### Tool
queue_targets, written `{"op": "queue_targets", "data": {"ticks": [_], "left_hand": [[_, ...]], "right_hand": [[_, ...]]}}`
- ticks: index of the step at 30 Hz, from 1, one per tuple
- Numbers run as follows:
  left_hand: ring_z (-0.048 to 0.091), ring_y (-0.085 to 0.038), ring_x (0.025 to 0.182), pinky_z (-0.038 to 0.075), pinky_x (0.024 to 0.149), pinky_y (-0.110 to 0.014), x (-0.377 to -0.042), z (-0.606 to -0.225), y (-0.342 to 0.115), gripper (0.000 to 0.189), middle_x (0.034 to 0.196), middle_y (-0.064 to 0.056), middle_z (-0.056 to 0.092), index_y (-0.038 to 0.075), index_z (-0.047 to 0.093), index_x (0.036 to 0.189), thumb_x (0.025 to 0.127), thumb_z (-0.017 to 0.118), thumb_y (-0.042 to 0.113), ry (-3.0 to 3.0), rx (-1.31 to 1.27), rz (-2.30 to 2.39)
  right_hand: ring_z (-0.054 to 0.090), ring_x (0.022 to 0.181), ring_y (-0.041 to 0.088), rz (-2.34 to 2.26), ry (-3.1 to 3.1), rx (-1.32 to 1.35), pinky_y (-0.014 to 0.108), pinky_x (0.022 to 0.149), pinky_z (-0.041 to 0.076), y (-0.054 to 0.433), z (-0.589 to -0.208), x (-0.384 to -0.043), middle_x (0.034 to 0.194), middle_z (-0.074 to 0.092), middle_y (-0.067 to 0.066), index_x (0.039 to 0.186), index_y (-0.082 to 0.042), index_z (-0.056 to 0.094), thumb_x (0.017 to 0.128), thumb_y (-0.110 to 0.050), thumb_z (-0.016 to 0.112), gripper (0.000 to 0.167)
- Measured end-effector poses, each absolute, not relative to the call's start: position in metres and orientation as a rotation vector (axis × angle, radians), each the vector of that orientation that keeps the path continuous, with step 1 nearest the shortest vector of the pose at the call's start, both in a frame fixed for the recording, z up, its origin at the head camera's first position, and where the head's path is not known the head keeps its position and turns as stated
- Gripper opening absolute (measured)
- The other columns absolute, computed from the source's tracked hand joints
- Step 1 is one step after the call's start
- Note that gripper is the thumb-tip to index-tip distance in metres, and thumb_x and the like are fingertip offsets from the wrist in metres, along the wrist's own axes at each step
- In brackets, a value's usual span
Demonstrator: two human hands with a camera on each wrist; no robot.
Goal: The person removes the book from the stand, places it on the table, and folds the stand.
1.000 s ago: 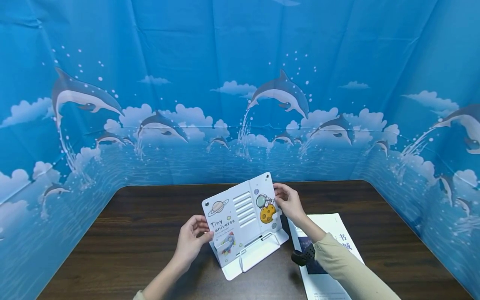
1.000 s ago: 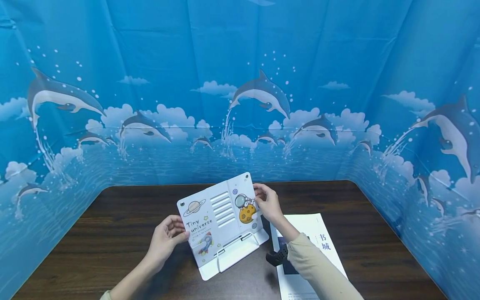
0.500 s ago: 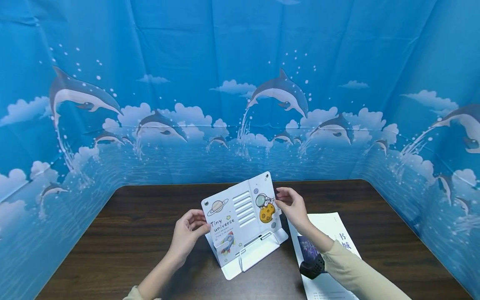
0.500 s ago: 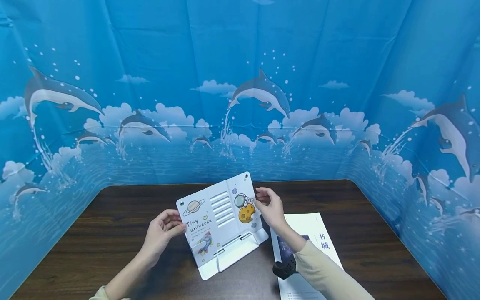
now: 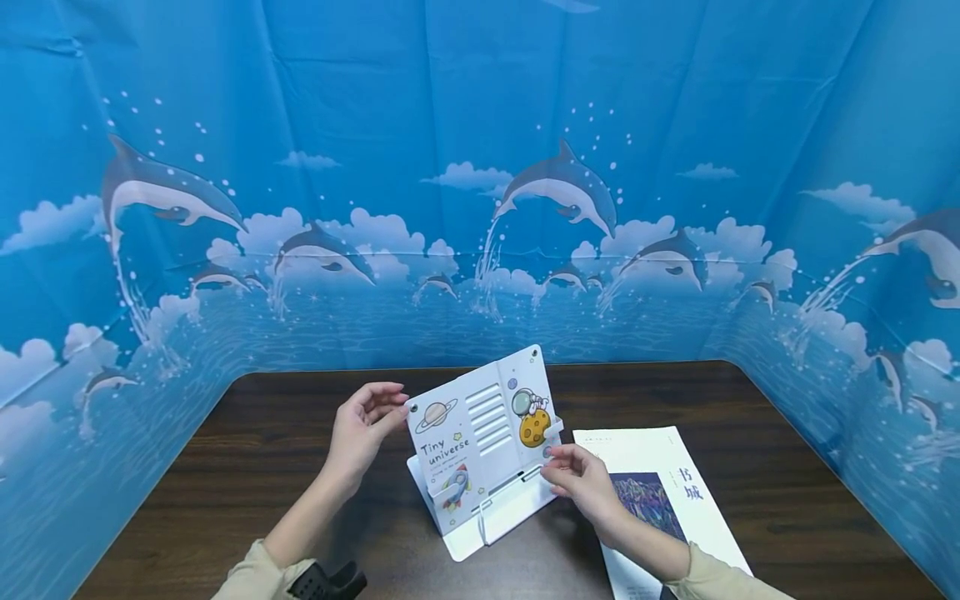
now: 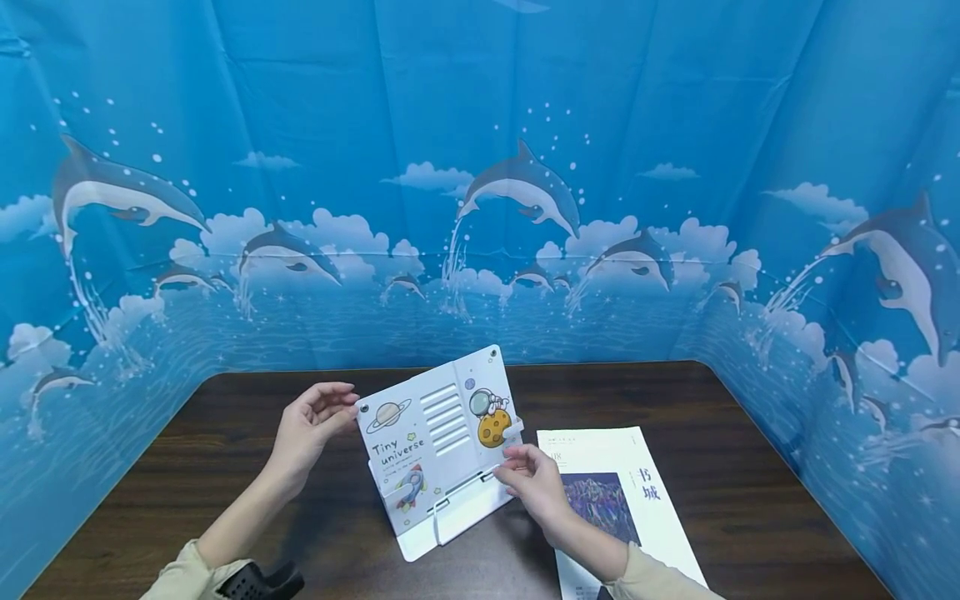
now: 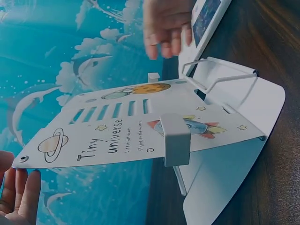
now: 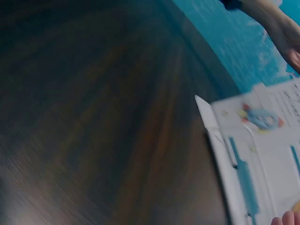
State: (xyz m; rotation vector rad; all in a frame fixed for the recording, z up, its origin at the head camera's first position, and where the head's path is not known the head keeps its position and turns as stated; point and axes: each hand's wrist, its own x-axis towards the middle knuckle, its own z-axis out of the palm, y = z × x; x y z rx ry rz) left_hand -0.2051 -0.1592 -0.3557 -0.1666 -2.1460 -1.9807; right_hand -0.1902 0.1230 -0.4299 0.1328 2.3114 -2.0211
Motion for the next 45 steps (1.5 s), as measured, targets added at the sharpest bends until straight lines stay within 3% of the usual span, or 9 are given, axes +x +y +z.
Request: {"op": "queue_targets", "data": {"ticks": [6,17,28,45], "left_hand": [[0.060,-0.007,0.080,0.053,0.071,-0.023,-0.207,-0.356,-0.158,0.027,0.101,-0.014,0.060,-0.006,0.054,0.110,0.084,0.059,-0.001,-2.182,-0.132,-1.976],[0.061,-0.008,0.075,0.055,0.068,-0.026,-0.210,-0.359,-0.158,0.022,0.091,-0.005,0.064,-0.006,0.059,0.104,0.084,0.062,0.001,-2.180,-0.133,-1.974],[0.061,-0.009,0.074,0.054,0.068,-0.024,-0.207,-0.358,-0.156,0.023,0.093,-0.011,0.064,-0.009,0.058,0.105,0.084,0.061,0.001,-2.169,-0.096,-2.026],[0.062,-0.010,0.074,0.055,0.067,-0.024,-0.206,-0.361,-0.155,0.022,0.086,-0.005,0.063,-0.012,0.057,0.103,0.084,0.060,-0.001,-2.101,-0.058,-2.092]], "right_hand": [[0.059,0.073,0.012,-2.073,2.094,0.135,0.035,0.070,0.055,0.115,-0.442,-0.172,0.082,0.059,0.005,0.112,0.015,0.047,0.081,-0.004,0.062,0.040],[0.060,0.073,0.009,-2.207,1.968,0.177,0.030,0.069,0.055,0.089,-0.454,-0.169,0.084,0.065,0.004,0.118,0.018,0.039,0.081,-0.001,0.060,0.047],[0.063,0.070,0.008,-2.364,1.901,0.289,0.024,0.063,0.055,0.067,-0.460,-0.171,0.078,0.063,0.003,0.116,0.011,0.028,0.080,0.006,0.058,0.047],[0.060,0.063,0.009,-2.462,1.944,0.354,0.022,0.060,0.055,0.046,-0.457,-0.169,0.079,0.056,0.009,0.116,0.011,0.019,0.079,0.014,0.053,0.050]]}}
